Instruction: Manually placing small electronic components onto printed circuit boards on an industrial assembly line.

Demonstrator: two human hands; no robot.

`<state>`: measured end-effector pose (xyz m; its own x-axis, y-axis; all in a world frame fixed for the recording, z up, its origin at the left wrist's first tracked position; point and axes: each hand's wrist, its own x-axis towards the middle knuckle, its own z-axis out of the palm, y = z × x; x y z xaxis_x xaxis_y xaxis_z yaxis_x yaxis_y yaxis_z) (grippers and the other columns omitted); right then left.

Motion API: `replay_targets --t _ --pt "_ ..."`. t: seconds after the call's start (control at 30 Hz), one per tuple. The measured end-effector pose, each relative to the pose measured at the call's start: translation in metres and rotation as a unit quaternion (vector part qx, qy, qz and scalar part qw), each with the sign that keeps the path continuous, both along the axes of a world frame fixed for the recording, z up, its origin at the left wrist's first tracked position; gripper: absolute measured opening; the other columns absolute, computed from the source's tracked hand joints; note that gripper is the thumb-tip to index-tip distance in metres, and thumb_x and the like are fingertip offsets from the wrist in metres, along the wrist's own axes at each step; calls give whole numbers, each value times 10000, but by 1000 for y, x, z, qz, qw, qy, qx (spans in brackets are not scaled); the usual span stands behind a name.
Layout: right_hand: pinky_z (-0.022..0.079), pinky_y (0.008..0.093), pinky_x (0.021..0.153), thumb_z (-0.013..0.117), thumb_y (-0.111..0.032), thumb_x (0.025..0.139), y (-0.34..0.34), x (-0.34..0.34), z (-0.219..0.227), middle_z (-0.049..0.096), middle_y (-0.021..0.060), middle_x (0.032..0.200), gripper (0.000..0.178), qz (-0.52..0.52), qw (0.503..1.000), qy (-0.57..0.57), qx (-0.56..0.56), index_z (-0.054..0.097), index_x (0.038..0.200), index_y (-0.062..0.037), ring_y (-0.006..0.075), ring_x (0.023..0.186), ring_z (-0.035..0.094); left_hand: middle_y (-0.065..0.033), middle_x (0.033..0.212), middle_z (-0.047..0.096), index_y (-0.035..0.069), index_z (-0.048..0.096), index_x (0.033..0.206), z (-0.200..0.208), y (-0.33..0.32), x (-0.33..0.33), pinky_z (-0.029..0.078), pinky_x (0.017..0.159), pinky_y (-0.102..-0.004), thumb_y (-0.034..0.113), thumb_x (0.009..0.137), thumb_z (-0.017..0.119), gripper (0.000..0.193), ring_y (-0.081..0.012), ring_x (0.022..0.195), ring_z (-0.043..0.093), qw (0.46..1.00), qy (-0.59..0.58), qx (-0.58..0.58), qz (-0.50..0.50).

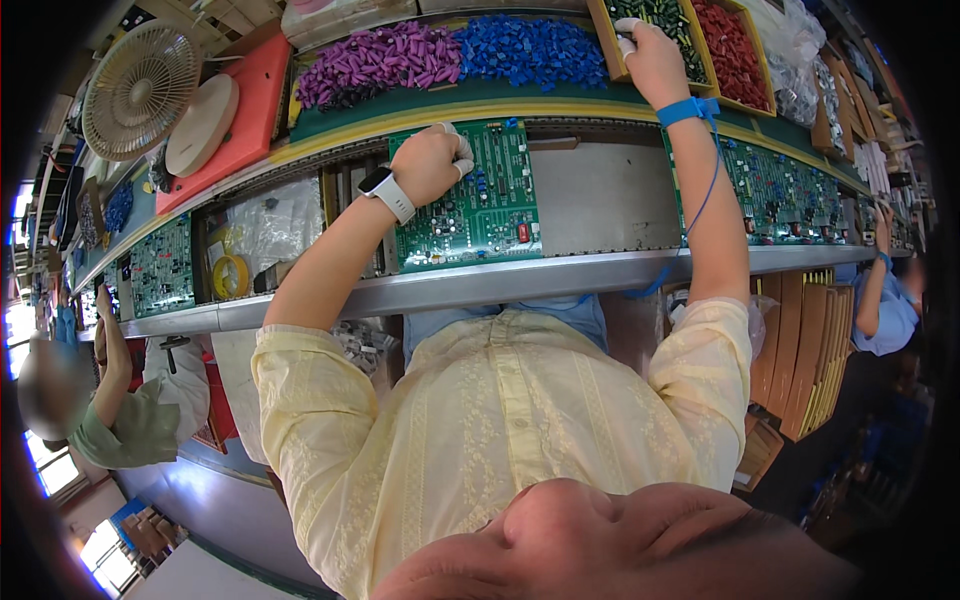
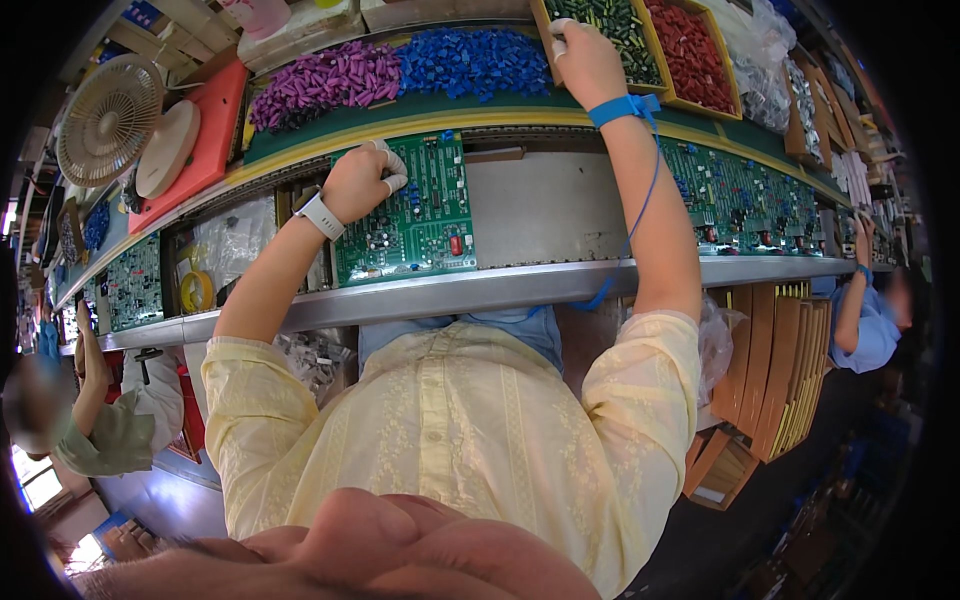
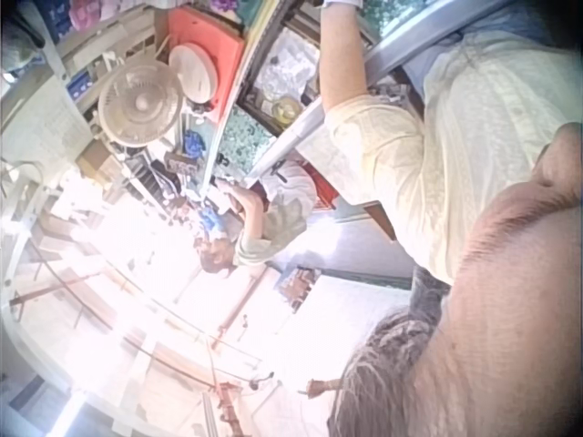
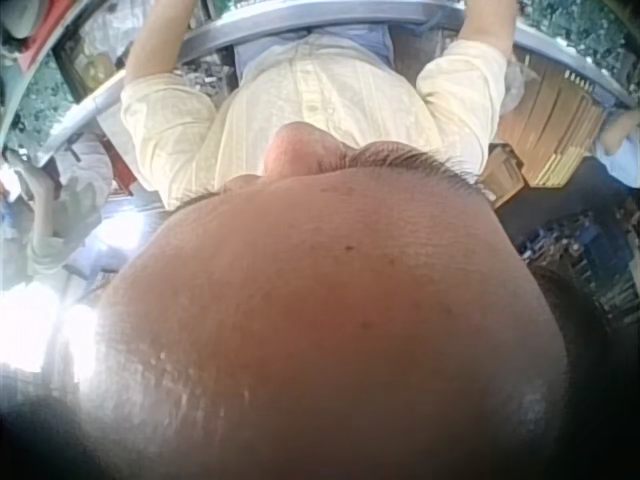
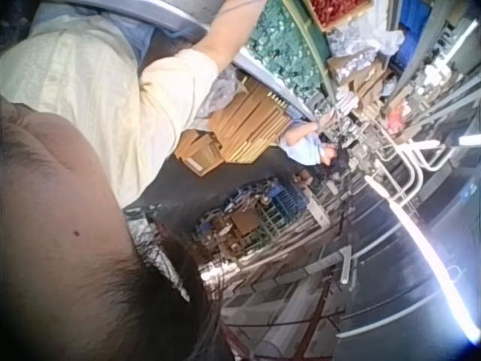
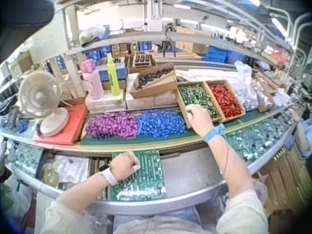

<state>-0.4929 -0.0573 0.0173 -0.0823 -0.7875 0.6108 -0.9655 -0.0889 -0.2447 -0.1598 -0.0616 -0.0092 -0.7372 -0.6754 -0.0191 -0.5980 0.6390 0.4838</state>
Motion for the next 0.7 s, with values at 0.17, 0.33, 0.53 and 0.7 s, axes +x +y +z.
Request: replay_targets --t 0.17,0.33,0.53,0.7 --pt "484 265 694 583 -83 832 18 51 5 640 49 890 236 159 941 -262 143 594 1067 -60 126 788 610 -115 814 611 42 661 804 -1 3 4 468 690 -356 132 723 666 121 -265 760 586 999 32 -24 -9" --pt "486 239 693 558 -45 850 41 105 4 611 55 917 220 260 789 -483 278 552 1069 -27 122 782 617 -84 785 615 -3 610 967 37 18 -4 470 610 -246 133 758 696 264 -94 639 562 983 135 101 71" --pt "506 247 666 570 -26 843 55 151 -9 606 70 875 214 282 754 -513 297 532 1050 17 139 760 619 -97 856 657 -20 592 980 20 32 0 504 680 -258 140 751 697 299 -147 717 628 938 272 170 135" --pt "506 246 605 579 -61 845 60 161 -10 610 71 827 218 246 715 -547 358 549 1043 23 132 701 613 -74 796 645 -22 589 954 12 35 25 492 621 -239 108 780 658 228 -119 667 604 920 310 195 137"
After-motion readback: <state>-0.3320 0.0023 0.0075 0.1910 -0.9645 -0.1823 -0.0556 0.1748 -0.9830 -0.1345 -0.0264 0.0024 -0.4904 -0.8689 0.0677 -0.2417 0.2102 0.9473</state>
